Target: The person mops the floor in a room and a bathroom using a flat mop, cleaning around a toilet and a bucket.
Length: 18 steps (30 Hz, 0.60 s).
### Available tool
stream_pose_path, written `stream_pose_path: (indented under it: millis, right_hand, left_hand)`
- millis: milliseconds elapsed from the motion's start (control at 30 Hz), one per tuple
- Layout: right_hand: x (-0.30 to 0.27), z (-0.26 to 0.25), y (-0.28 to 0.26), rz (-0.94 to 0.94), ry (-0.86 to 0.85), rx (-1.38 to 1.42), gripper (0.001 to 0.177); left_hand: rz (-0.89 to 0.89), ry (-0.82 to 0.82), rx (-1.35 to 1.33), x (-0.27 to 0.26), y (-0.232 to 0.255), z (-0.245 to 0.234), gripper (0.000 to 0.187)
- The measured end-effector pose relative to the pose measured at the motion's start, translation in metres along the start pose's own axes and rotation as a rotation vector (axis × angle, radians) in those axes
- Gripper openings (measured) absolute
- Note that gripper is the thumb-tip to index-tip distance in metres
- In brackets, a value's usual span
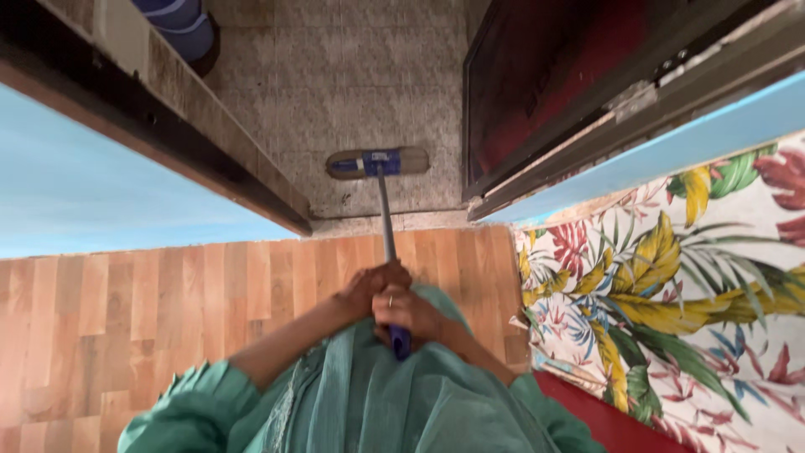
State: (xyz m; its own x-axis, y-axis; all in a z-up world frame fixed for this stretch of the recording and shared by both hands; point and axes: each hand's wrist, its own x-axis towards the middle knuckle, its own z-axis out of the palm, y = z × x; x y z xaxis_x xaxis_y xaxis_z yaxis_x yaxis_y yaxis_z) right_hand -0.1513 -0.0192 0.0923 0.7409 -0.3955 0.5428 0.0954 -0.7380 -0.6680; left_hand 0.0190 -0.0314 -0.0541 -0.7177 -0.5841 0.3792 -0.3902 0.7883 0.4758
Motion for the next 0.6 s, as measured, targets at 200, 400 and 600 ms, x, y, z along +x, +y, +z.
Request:
stream_pose_path:
  millis: [200,400,600]
  right_hand:
    - [-0.007,-0.025,0.025,0.182,0.062,-0.014,0.017]
    - [0.005,-0.042,0.093,0.321,-0.007,0.084,0.018]
    - [0.004,-0.03,0.119,0.357,-0.044,0.208,0.023]
  left_hand:
    - [-0.125,-0.487,0.122,0.046,-0.036,0.009,0.01]
    - [-0.32,-0.618,0.177,0.1,-0.122,0.012,0.019]
    - [-0.432,-0.654,0.199,0.101,-0.132,-0.008,0.028]
